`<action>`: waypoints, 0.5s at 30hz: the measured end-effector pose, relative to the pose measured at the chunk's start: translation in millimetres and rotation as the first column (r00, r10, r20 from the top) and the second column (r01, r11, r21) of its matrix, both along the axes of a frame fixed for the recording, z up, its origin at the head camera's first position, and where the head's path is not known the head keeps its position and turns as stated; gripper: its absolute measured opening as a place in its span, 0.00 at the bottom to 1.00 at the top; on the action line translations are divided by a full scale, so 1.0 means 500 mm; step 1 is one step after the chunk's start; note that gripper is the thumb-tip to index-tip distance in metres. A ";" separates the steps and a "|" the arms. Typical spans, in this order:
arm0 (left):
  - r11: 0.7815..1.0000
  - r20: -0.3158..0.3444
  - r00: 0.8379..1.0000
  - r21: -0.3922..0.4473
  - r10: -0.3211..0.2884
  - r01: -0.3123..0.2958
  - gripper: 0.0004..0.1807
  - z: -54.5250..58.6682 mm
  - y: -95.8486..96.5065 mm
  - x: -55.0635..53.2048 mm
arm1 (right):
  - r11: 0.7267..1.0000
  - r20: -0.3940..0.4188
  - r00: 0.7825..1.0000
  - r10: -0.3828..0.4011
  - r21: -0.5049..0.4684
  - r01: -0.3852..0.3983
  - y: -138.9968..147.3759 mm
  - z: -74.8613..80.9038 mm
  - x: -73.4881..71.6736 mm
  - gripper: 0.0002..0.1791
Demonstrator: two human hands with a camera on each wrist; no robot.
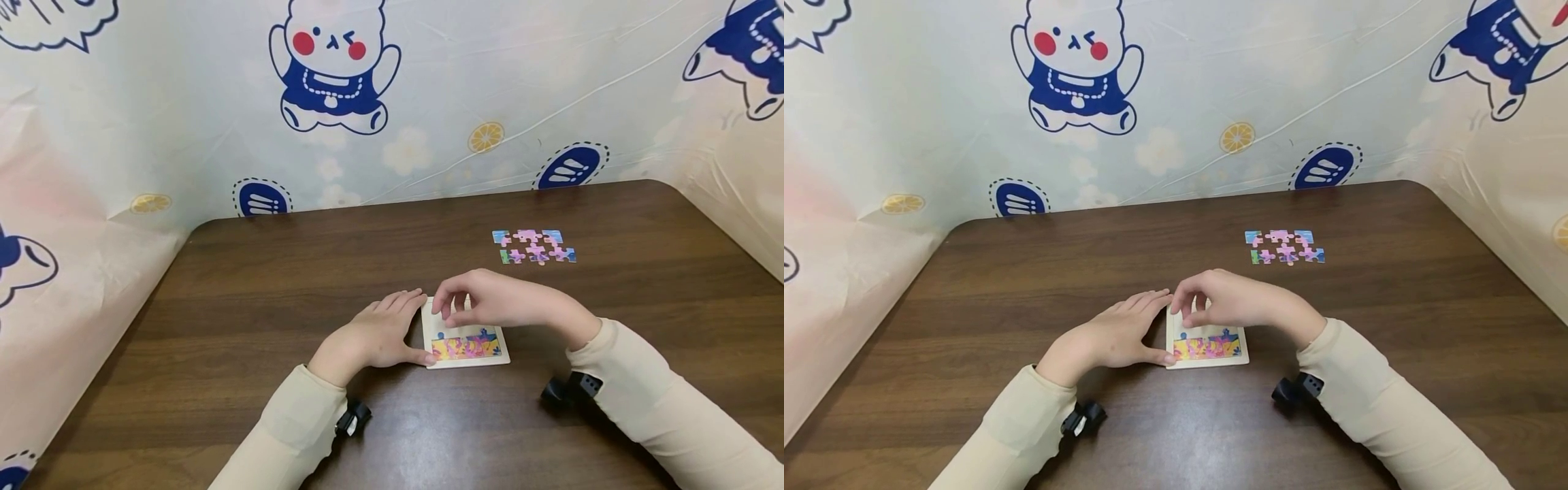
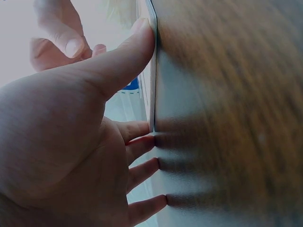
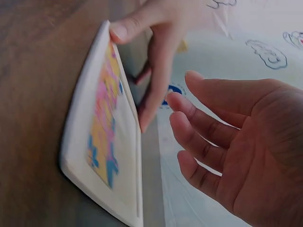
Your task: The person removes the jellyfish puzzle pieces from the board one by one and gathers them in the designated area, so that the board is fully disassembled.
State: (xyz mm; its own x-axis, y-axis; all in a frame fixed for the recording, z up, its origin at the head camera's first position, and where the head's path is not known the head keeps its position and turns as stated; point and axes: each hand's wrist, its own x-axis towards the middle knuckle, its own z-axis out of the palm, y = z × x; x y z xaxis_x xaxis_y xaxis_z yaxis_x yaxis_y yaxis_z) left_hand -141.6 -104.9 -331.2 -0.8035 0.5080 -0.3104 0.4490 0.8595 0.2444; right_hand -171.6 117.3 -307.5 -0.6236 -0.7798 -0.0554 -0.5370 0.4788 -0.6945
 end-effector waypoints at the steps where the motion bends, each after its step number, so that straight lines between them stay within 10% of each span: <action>1: 1.000 0.000 1.000 -0.002 0.000 0.000 0.55 -0.002 -0.001 -0.001 | 1.000 0.002 1.000 0.005 0.007 -0.005 -0.004 -0.002 0.002 0.07; 15: 1.000 0.007 1.000 -0.005 0.010 -0.010 0.57 -0.019 -0.003 -0.008 | 0.988 -0.029 1.000 -0.004 0.152 0.009 -0.032 -0.025 0.020 0.08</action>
